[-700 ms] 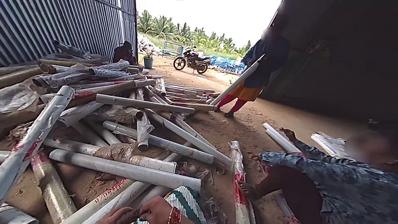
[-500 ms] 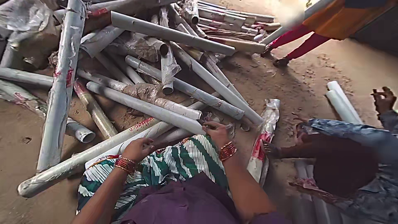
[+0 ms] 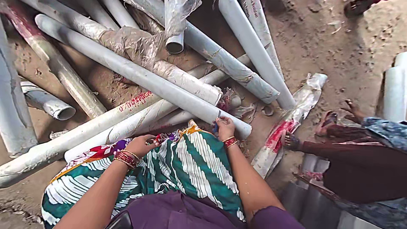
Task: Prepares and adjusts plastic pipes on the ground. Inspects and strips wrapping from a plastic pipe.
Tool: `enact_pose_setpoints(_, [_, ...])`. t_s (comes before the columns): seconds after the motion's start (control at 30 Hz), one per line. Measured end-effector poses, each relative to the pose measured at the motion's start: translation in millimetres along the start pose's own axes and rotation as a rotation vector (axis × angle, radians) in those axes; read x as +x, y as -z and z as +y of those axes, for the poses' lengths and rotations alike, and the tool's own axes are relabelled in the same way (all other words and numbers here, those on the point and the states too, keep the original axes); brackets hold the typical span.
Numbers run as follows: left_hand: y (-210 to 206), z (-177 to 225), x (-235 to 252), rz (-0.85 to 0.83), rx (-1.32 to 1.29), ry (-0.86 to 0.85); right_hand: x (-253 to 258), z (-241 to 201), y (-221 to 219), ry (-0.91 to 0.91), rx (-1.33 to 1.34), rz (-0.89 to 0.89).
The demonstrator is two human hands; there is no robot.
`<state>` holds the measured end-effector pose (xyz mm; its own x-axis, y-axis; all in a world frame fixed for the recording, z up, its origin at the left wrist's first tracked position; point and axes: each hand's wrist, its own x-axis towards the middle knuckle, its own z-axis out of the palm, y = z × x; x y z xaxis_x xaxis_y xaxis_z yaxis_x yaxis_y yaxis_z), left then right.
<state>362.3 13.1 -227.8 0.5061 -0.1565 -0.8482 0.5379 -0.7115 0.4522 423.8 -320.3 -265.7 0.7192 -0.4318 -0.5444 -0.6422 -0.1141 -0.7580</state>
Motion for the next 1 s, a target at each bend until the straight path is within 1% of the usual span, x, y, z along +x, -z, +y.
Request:
enact_pose_setpoints(0.1, [4.8, 0.5, 6.5, 0.008, -0.02, 0.006, 6.8, 0.5, -8.4, 0.032, -0.165, 0.082])
enact_pose_setpoints(0.17, [6.3, 1.9, 13.2, 0.018, -0.031, 0.002, 12.7, 5.5, -9.0, 0.075, -0.244, 0.101])
enact_pose_setpoints(0.27, [1.4, 5.9, 17.1, -0.019, -0.067, 0.001, 14.1, 10.5, -1.3, 0.147, -0.321, 0.009])
enact_pose_setpoints(0.33, [-1.6, 7.8, 19.1, -0.053, -0.092, 0.007, 16.2, 9.2, 9.4, 0.188, -0.262, -0.042])
enact_pose_setpoints(0.43, [-1.9, 7.6, 20.6, -0.058, -0.086, 0.034, 21.1, 0.5, 16.6, 0.206, -0.165, 0.06])
enact_pose_setpoints(0.5, [-2.8, 7.3, 20.4, -0.045, -0.071, 0.039, 24.7, -2.1, 14.4, 0.151, -0.175, 0.089])
enact_pose_setpoints(0.6, [-3.5, 9.9, 21.4, -0.042, -0.059, 0.044, 23.3, 2.3, 4.0, 0.115, -0.232, -0.023])
enact_pose_setpoints(0.63, [-4.9, 9.4, 21.1, -0.042, -0.058, 0.047, 20.5, 4.9, 2.8, 0.111, -0.21, -0.055])
enact_pose_setpoints(0.73, [-7.2, 8.5, 23.0, -0.038, -0.055, 0.057, 12.5, 1.0, 11.9, 0.088, 0.0, -0.117])
enact_pose_setpoints(0.8, [-7.5, 7.5, 23.6, -0.038, -0.046, 0.066, 13.2, 0.7, 19.3, 0.158, 0.036, -0.08])
enact_pose_setpoints(0.83, [-7.4, 7.1, 23.4, -0.04, -0.044, 0.065, 16.5, 1.0, 22.4, 0.19, 0.011, -0.044])
enact_pose_setpoints(0.9, [-9.3, 7.9, 23.3, -0.048, -0.056, 0.065, 23.0, -3.1, 27.5, 0.194, -0.082, -0.007])
enact_pose_setpoints(1.0, [-9.4, 7.0, 24.4, -0.042, -0.052, 0.084, 33.9, -11.9, 21.6, 0.284, -0.378, -0.007])
